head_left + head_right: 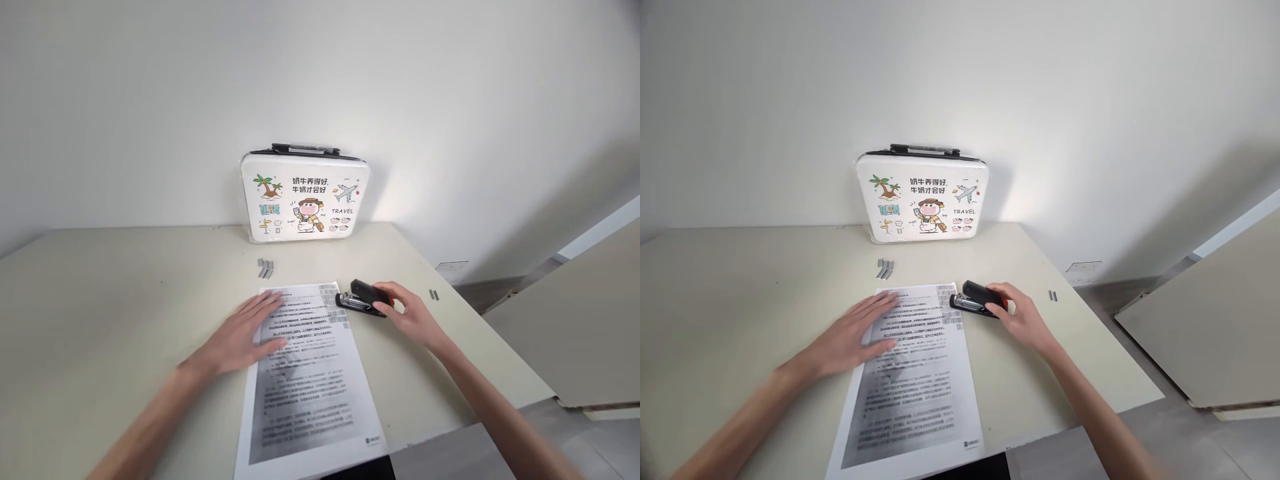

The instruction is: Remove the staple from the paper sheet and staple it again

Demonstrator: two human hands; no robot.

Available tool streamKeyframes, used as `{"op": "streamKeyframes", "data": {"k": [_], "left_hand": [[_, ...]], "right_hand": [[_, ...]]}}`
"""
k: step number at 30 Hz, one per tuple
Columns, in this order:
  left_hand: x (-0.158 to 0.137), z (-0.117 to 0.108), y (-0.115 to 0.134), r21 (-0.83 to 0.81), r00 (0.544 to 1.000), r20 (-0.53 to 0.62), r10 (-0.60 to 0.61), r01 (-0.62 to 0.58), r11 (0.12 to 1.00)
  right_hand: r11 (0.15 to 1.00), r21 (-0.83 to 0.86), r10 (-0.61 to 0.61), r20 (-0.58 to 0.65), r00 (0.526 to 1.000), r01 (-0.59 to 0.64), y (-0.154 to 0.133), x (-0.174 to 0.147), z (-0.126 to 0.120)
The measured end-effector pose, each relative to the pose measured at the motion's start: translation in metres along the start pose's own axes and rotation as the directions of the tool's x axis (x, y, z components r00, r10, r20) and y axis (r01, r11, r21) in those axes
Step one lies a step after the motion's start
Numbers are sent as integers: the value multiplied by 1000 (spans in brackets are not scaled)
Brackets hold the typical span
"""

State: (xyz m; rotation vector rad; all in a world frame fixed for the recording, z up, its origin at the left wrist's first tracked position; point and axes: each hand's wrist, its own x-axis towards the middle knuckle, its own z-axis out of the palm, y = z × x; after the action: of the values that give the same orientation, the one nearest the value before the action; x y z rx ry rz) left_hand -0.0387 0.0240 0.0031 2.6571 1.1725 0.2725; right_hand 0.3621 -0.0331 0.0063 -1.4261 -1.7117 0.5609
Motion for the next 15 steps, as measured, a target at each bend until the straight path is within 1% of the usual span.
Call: {"op": "streamKeyframes", "data": {"k": [3, 6, 11, 15], "left_hand": [[-8, -4, -14, 46, 1000, -1, 9, -9, 999], [-19, -8, -24, 89, 1000, -7, 4, -4, 996], [-36, -19, -30, 119, 999, -35, -8, 12, 993], [-44, -24, -34, 94, 998, -53, -23, 28, 995]], "right_hand": [[1000, -17, -24, 66, 998, 25, -2, -10, -3], [999, -6, -42, 114, 993, 43, -4, -12, -4], [998, 18, -69, 159, 985, 67, -7, -8, 1], [996, 49, -83, 186, 979, 75, -9, -8, 5]]}}
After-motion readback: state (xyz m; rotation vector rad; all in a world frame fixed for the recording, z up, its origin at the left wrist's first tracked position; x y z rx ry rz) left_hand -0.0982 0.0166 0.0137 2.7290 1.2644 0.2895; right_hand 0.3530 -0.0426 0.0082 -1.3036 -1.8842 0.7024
